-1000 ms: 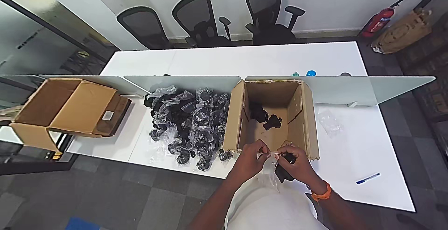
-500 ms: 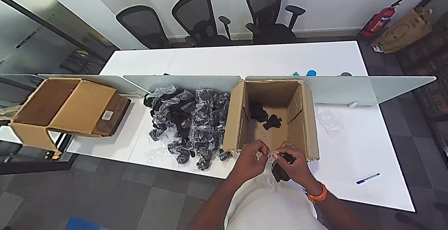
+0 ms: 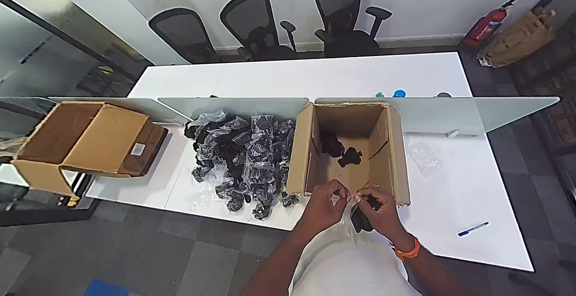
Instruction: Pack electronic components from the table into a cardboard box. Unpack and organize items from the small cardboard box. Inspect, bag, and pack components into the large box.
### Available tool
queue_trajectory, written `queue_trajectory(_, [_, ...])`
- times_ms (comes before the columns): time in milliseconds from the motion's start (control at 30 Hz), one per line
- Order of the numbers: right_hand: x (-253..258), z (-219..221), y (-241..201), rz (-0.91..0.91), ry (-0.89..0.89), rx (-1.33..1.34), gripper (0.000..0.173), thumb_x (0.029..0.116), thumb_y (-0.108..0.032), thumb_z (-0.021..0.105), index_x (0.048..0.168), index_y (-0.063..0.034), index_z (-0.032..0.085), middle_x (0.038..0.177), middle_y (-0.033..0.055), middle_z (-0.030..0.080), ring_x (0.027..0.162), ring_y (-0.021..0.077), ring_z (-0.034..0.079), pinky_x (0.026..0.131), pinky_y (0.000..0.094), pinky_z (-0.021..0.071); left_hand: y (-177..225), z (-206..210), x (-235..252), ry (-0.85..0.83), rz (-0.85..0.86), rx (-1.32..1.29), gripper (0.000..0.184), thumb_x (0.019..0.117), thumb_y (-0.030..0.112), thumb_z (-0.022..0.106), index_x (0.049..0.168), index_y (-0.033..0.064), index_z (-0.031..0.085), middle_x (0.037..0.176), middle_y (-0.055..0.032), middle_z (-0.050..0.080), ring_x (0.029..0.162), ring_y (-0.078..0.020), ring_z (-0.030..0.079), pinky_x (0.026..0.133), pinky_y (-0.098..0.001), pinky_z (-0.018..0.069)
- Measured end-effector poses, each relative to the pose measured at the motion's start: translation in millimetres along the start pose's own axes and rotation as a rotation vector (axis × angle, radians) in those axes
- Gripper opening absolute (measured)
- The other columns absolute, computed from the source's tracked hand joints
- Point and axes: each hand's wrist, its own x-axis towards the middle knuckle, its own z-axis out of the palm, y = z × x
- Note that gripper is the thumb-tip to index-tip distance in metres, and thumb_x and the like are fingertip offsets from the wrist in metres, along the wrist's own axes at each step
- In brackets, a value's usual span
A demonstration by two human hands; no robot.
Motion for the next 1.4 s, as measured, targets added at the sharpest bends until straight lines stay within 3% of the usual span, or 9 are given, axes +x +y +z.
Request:
queue_trajectory(133, [-1.2,-4.0,-0.9,-0.022,0.043,0.018,0.008,0.0918,-0.013,0.07,0.094,-0.0076,0.075,0.085,-0.002,0.066,0.078,0.0043,0.061,0.069,0.0193,0.0522,-5.4,-6.2,-0.6,-0.015,0.009,-0.027,0.013,0.091,0.011,0.075,0.094,0.0024,0.066,0.097,-0.0047,0.074,0.09,-0.0114,0.071,0.084,-0.0314,0.0603])
queue_trajectory(633, [-3.5,-12.2,1.7,-0.009,-0.008,0.086,0.005,0.0909,-0.014,0.071,0.091,-0.01,0.075,0.082,-0.0037,0.065,0.078,0.005,0.06,0.07,0.0208,0.0504,-14.7,-9.9,-9.9,0.153,0.11,-0.311,0.023,0.0832,-0.001,0.08,0.094,0.003,0.06,0.092,-0.0081,0.076,0.082,-0.0167,0.074,0.077,-0.0334,0.0626])
queue_trajectory(733, [-3.4,-15.6,-2.0,0.004,0.032,-0.032,0.017,0.088,-0.019,0.075,0.102,-0.0095,0.077,0.083,-0.0043,0.066,0.074,0.002,0.058,0.068,0.0183,0.0497,-14.2,-12.2,-11.7,0.118,0.105,-0.227,0.02,0.0837,-0.001,0.079,0.093,0.0028,0.062,0.091,-0.0058,0.076,0.083,-0.0147,0.074,0.079,-0.0326,0.0627])
queue_trajectory(800, [-2.2,-21.4,-7.3,-0.06,0.03,-0.249,0.028,0.0888,-0.03,0.077,0.11,-0.011,0.078,0.085,-0.0038,0.061,0.072,-0.0015,0.052,0.064,0.0143,0.0456,-12.8,-13.1,-12.6,0.096,0.098,-0.153,0.017,0.085,0.001,0.077,0.093,0.0025,0.062,0.09,-0.0045,0.076,0.083,-0.0129,0.074,0.08,-0.0324,0.0627])
queue_trajectory(867, [-1.3,-26.6,-14.1,-0.154,-0.034,-0.49,0.032,0.0923,-0.041,0.073,0.112,-0.0165,0.078,0.088,-0.0002,0.061,0.072,0.002,0.054,0.063,0.0179,0.0477,-13.0,-11.7,-13.7,0.076,0.101,-0.091,0.014,0.0865,0.002,0.076,0.093,0.0021,0.064,0.091,-0.0039,0.076,0.084,-0.012,0.074,0.081,-0.0323,0.0626])
queue_trajectory(933, [0.2,-25.6,-22.1,-0.204,-0.14,-0.627,0.03,0.0958,-0.044,0.068,0.111,-0.0201,0.078,0.09,0.0018,0.064,0.075,0.0083,0.06,0.064,0.0252,0.0516,-11.5,-9.4,-14.0,0.055,0.116,-0.038,0.012,0.0872,0.003,0.076,0.093,0.0015,0.065,0.09,-0.0038,0.076,0.084,-0.0104,0.073,0.081,-0.031,0.0626])
queue_trajectory(1033, [4.1,-18.1,-25.9,-0.221,-0.266,-0.677,0.021,0.0988,-0.035,0.063,0.103,-0.0205,0.078,0.089,0.0009,0.064,0.079,0.0108,0.062,0.065,0.0273,0.0531,-8.6,-5.9,-13.3,0.024,0.139,0.051,0.012,0.0882,0.007,0.076,0.095,0.0025,0.067,0.091,-0.003,0.076,0.084,-0.0081,0.073,0.08,-0.0289,0.0624])
queue_trajectory(1233, [5.9,-15.8,-24.2,-0.174,-0.265,-0.617,0.018,0.0967,-0.028,0.062,0.094,-0.019,0.078,0.087,-0.0009,0.065,0.077,0.0078,0.061,0.065,0.025,0.0525,-10.6,-9.1,-12.4,-0.027,0.142,-0.018,0.017,0.0905,0.006,0.076,0.102,0.0001,0.065,0.099,-0.0053,0.077,0.091,-0.0113,0.075,0.087,-0.0319,0.0627])
queue_trajectory(1400, [5.8,-17.8,-21.2,-0.137,-0.269,-0.558,0.018,0.0966,-0.029,0.063,0.095,-0.0182,0.078,0.087,-0.0009,0.065,0.075,0.0065,0.06,0.065,0.0247,0.0526,-16.0,-8.5,-12.1,0.03,0.133,-0.107,0.017,0.0879,0.003,0.078,0.096,-0.0005,0.063,0.092,-0.0061,0.076,0.084,-0.0136,0.074,0.082,-0.0339,0.0637])
